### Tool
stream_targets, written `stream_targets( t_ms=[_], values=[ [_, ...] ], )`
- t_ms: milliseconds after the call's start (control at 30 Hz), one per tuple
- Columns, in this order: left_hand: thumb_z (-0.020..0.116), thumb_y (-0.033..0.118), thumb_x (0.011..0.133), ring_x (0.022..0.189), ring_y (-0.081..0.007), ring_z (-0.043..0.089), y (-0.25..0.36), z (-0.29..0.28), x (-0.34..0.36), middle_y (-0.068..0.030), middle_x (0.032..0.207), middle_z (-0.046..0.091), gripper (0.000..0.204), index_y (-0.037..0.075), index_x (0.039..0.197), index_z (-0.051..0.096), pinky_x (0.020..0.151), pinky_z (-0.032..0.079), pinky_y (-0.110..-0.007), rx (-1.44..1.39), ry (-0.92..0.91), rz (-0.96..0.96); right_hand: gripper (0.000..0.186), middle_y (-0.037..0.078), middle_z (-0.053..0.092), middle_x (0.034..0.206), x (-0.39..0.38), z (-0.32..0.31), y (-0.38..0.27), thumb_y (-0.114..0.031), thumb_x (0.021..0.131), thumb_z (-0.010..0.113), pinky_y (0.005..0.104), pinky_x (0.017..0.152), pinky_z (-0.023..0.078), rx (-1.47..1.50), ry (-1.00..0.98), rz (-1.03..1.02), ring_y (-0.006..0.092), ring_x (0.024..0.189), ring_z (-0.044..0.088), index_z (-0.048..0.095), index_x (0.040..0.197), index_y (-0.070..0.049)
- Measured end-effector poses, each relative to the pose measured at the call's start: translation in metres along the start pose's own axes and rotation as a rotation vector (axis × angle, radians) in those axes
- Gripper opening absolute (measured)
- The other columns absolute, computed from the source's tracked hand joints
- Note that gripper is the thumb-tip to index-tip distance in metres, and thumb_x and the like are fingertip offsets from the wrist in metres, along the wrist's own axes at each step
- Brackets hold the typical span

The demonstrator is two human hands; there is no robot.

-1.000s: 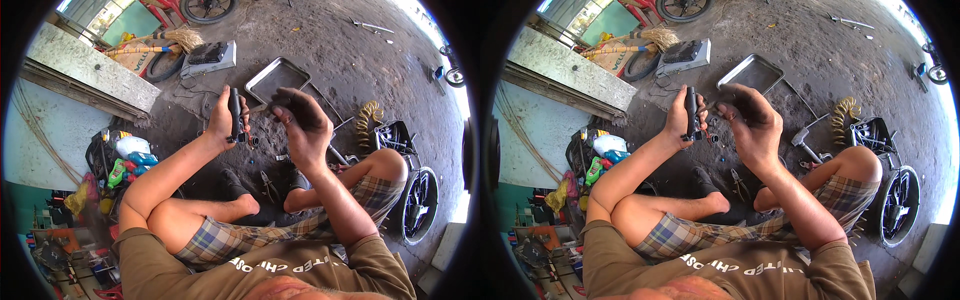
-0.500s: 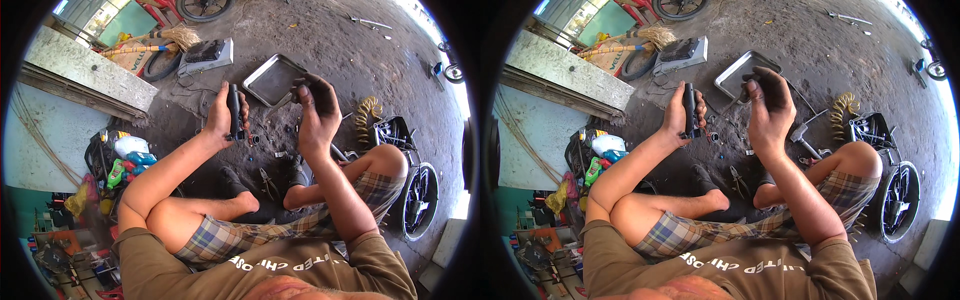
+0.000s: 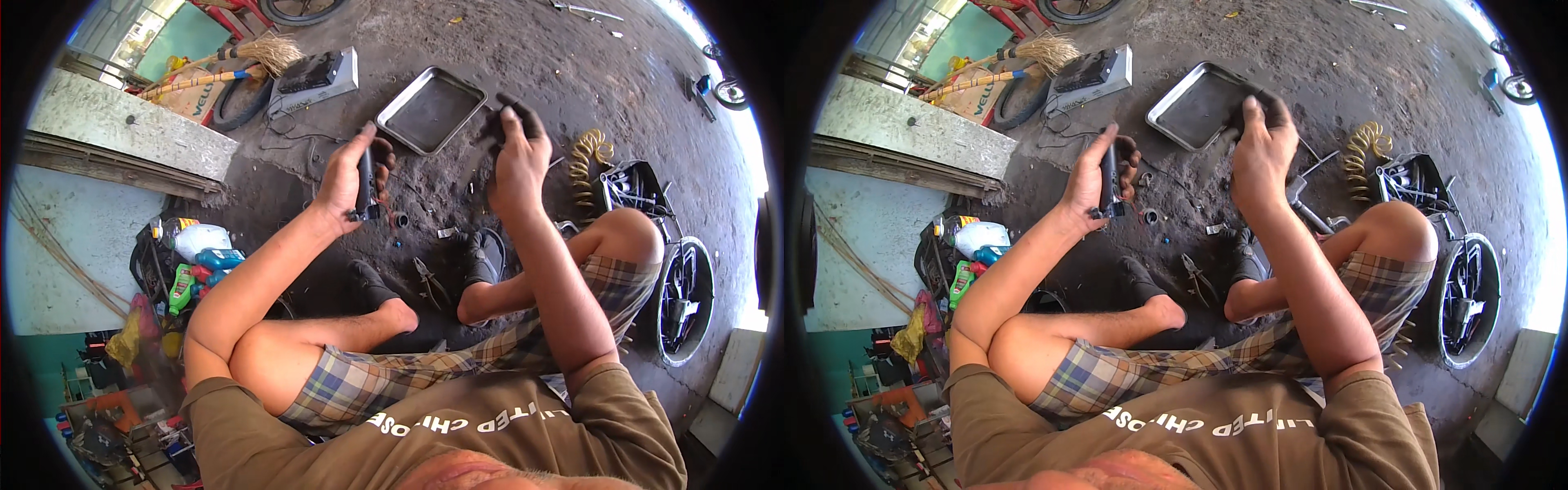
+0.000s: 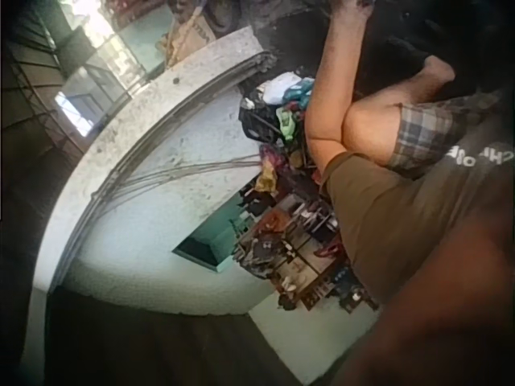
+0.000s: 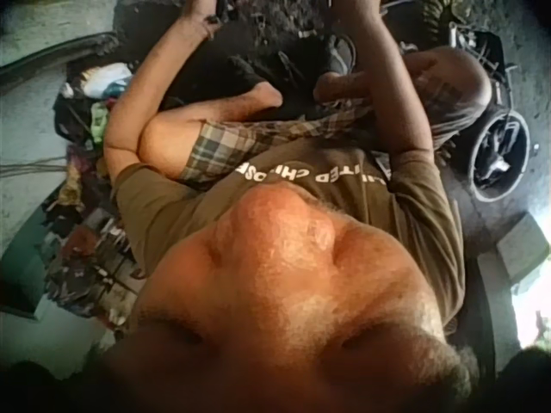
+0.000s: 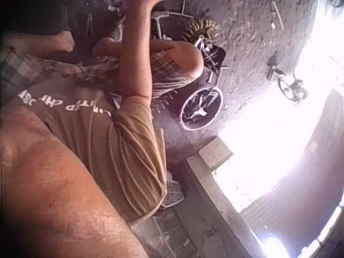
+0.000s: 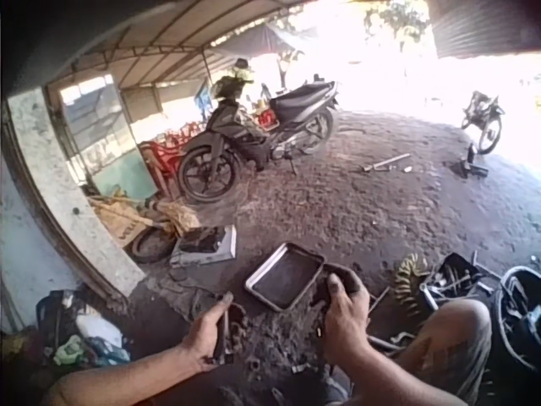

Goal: The person sits on the floor and uses pliers to strip the insulation from the ends of wires attached to a black cylindrical electronic component. They repeatedly adjust their grip and the position of the component while working on the wires.

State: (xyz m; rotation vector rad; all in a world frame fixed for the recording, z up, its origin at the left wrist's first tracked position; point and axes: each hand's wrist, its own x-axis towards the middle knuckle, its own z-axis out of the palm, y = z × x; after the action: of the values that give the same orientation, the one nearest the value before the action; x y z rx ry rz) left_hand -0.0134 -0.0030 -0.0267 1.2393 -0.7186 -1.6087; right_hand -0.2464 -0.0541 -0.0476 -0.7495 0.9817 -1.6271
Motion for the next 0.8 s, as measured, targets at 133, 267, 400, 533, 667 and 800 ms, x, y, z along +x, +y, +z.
stream_targets(
  t_ms=[133, 267, 400, 533, 667, 800],
  values=[
    [0.059, 0.055, 0.105, 0.066, -0.0122, 0.059, 0.004, -0.004, 0.001, -0.0057, 0.089, 0.066, 0.045, 0.011, 0.101, 0.064, 0.054, 0.050, -0.029, -0.155, -0.078, 0.085, 0.019, 0.002, 0.056, 0.074, -0.024, 0.005, 0.009, -0.022, 0.105, 0.064, 0.0323, 0.049, 0.046, -0.231, -0.264, 0.476, 0.0131, 0.057, 0.053, 0.068, 0.107, -0.003],
    [0.057, 0.056, 0.106, 0.070, -0.0137, 0.056, 0.009, 0.001, -0.003, -0.0040, 0.086, 0.057, 0.046, 0.011, 0.096, 0.058, 0.058, 0.048, -0.029, -0.228, -0.093, 0.128, 0.025, 0.008, 0.068, 0.076, -0.068, 0.021, 0.042, -0.021, 0.104, 0.069, 0.0317, 0.059, 0.053, -0.481, -0.381, -0.189, 0.0164, 0.064, 0.067, 0.071, 0.108, 0.003],
    [0.058, 0.055, 0.104, 0.072, -0.0170, 0.057, 0.009, -0.002, -0.002, -0.0039, 0.080, 0.053, 0.045, 0.013, 0.091, 0.051, 0.065, 0.051, -0.033, -0.286, -0.100, 0.214, 0.034, 0.022, 0.071, 0.120, -0.094, 0.028, 0.016, -0.018, 0.096, 0.078, 0.0353, 0.071, 0.058, -0.469, -0.593, -0.116, 0.0236, 0.082, 0.074, 0.068, 0.124, -0.001],
    [0.056, 0.054, 0.104, 0.077, -0.0172, 0.054, 0.007, -0.002, -0.002, -0.0029, 0.080, 0.051, 0.044, 0.013, 0.088, 0.050, 0.069, 0.048, -0.034, -0.298, -0.067, 0.262, 0.041, 0.017, 0.076, 0.094, -0.098, 0.031, 0.027, -0.017, 0.093, 0.082, 0.0356, 0.068, 0.056, -0.434, -0.574, 0.019, 0.0228, 0.072, 0.072, 0.065, 0.127, -0.002],
    [0.056, 0.053, 0.104, 0.076, -0.0174, 0.051, 0.008, 0.002, -0.005, -0.0026, 0.079, 0.049, 0.044, 0.013, 0.087, 0.050, 0.069, 0.047, -0.034, -0.275, -0.042, 0.315, 0.028, 0.014, 0.075, 0.082, -0.100, 0.031, 0.021, -0.016, 0.093, 0.082, 0.0342, 0.067, 0.055, -0.518, -0.567, 0.001, 0.0182, 0.066, 0.068, 0.069, 0.112, -0.001],
    [0.056, 0.052, 0.104, 0.073, -0.0175, 0.051, 0.009, 0.001, -0.007, -0.0029, 0.078, 0.049, 0.043, 0.012, 0.087, 0.050, 0.067, 0.046, -0.035, -0.221, 0.006, 0.384, 0.020, 0.017, 0.073, 0.081, -0.100, 0.031, 0.017, -0.014, 0.093, 0.081, 0.0355, 0.066, 0.055, -0.494, -0.576, -0.018, 0.0193, 0.066, 0.068, 0.069, 0.096, 0.001]
  ],
)
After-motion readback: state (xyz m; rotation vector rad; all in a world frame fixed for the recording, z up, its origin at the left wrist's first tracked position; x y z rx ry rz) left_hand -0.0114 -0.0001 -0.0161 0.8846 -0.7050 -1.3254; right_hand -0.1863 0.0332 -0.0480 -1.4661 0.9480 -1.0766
